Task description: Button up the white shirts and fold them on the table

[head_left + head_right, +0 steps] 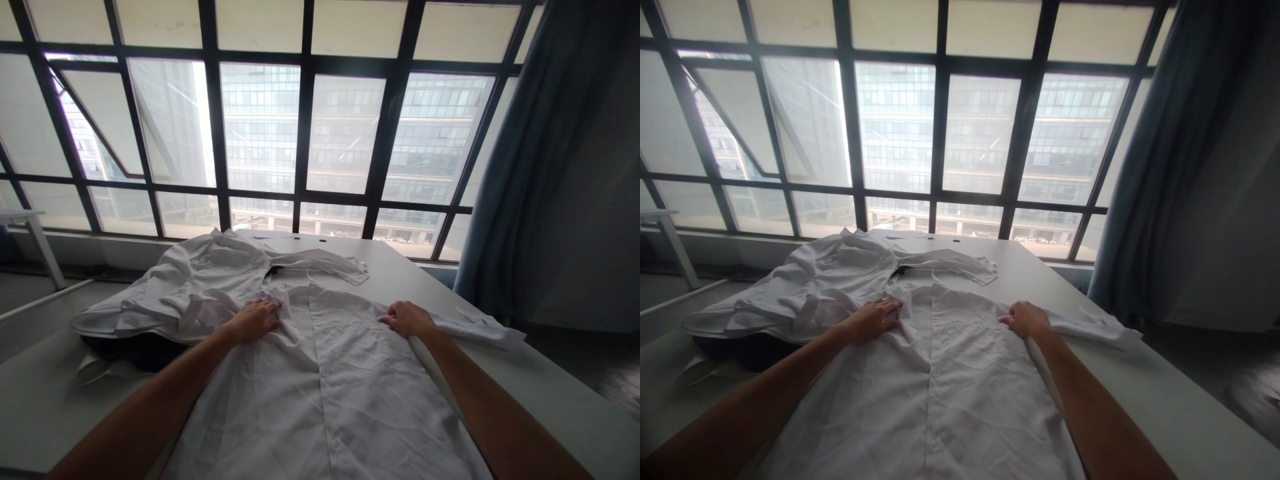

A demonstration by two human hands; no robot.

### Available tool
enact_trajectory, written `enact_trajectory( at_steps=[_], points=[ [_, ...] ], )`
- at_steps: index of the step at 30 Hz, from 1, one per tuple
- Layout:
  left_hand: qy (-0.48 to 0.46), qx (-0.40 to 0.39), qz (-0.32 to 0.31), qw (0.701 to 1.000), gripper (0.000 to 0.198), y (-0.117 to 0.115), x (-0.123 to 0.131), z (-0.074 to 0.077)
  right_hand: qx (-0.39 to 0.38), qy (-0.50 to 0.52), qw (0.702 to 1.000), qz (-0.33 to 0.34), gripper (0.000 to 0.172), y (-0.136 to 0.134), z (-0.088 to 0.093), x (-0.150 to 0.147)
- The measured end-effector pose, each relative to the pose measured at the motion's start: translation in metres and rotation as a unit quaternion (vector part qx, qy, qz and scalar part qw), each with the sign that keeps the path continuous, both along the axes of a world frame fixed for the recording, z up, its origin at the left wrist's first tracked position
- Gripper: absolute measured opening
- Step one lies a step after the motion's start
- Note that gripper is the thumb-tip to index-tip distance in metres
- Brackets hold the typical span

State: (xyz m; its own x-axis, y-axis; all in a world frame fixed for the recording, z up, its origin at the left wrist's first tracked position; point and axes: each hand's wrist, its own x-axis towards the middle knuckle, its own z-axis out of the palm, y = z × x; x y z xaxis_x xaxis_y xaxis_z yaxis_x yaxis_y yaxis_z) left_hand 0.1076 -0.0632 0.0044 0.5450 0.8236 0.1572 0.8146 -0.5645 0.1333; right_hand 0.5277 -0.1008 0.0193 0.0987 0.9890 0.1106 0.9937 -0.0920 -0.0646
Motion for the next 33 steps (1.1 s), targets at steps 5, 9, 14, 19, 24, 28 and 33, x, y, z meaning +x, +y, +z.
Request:
enact_trajectory(
  at_steps=[5, 9, 14, 19, 24, 28, 33],
  points=[
    [-0.041, -0.018, -0.041, 0.998, 0.053, 0.003, 0.015, 0.007, 0.072, 0.072, 0.986, 0.132, 0.023, -0.016, 0.014, -0.064],
    [-0.022, -0.028, -0.077, 0.996, 0.064, 0.009, 0.036, 0.014, -0.003, 0.11, 0.964, 0.243, 0.023, -0.024, 0.014, -0.132],
    [0.045, -0.004, -0.071, 0.996, 0.069, 0.014, 0.057, 0.015, -0.055, 0.026, 0.929, 0.365, 0.038, -0.017, 0.016, -0.16],
    [0.049, 0.049, -0.078, 0.995, 0.033, 0.0, 0.079, 0.023, -0.064, -0.029, 0.917, 0.393, 0.032, -0.007, 0.022, -0.151],
    [0.028, -0.035, -0.05, 0.998, 0.027, -0.009, 0.095, 0.027, -0.059, -0.042, 0.91, 0.409, 0.022, -0.004, 0.022, -0.147],
    [0.034, -0.118, -0.057, 0.991, 0.017, -0.004, 0.1, 0.022, -0.066, 0.011, 0.926, 0.371, 0.016, -0.007, 0.021, -0.143],
    [-0.013, -0.202, -0.061, 0.977, 0.017, 0.0, 0.108, 0.014, -0.07, 0.051, 0.96, 0.266, 0.023, -0.016, 0.026, -0.152]
  ],
)
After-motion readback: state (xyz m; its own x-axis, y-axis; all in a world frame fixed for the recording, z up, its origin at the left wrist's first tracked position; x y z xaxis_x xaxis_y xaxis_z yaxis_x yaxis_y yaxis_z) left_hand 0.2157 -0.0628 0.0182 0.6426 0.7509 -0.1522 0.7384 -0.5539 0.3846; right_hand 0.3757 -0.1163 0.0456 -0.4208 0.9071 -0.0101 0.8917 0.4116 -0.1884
